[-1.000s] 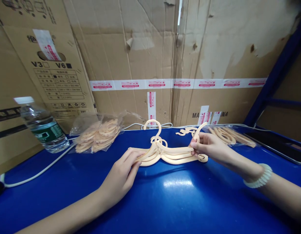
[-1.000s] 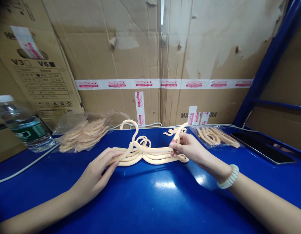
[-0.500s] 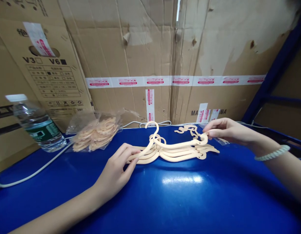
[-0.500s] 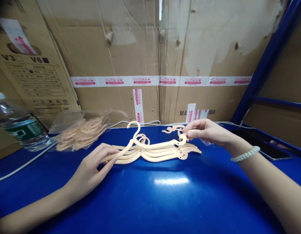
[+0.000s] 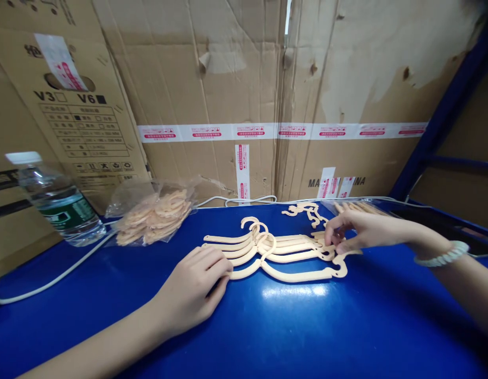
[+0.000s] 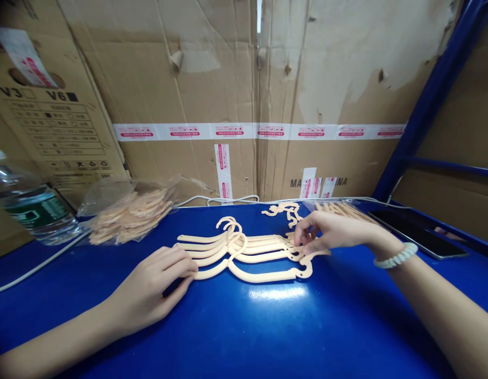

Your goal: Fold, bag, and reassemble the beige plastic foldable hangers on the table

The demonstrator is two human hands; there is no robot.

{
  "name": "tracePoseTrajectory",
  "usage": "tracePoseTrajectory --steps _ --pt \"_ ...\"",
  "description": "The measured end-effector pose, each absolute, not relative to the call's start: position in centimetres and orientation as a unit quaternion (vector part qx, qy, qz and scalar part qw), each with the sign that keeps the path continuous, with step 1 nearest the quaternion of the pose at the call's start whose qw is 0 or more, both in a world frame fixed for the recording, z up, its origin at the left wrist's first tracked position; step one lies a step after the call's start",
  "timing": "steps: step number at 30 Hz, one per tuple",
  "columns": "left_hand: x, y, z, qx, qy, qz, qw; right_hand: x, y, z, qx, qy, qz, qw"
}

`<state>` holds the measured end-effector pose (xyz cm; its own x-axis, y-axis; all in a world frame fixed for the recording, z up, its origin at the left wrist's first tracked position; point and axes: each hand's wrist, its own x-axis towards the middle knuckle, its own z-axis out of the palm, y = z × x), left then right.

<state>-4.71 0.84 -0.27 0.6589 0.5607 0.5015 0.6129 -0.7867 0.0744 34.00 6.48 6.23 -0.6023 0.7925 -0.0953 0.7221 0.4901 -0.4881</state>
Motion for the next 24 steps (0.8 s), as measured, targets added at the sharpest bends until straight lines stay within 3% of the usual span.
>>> tracePoseTrajectory --steps 3,7,15,24 --pt "-4.7 0.9 -0.2 -0.909 -0.327 -0.248 0.065 32.5 6.0 5.8 -0.452 -0.856 0.239 0.071" --pt "-4.8 1.1 -0.3 -0.903 -0.348 -0.241 0.075 28.8 4.5 3.9 -0.439 -0.869 0.135 0.184" --pt "-4.9 1.9 -0.7 -0.893 -0.379 -0.234 0.064 26.0 3.1 0.8 -0.412 -0.907 0.024 0.085" --pt "-5.3 2.5 -1.2 -0.881 -0.405 -0.243 0.022 28.3 6.0 1.3 -0.412 -0.905 -0.002 0.107"
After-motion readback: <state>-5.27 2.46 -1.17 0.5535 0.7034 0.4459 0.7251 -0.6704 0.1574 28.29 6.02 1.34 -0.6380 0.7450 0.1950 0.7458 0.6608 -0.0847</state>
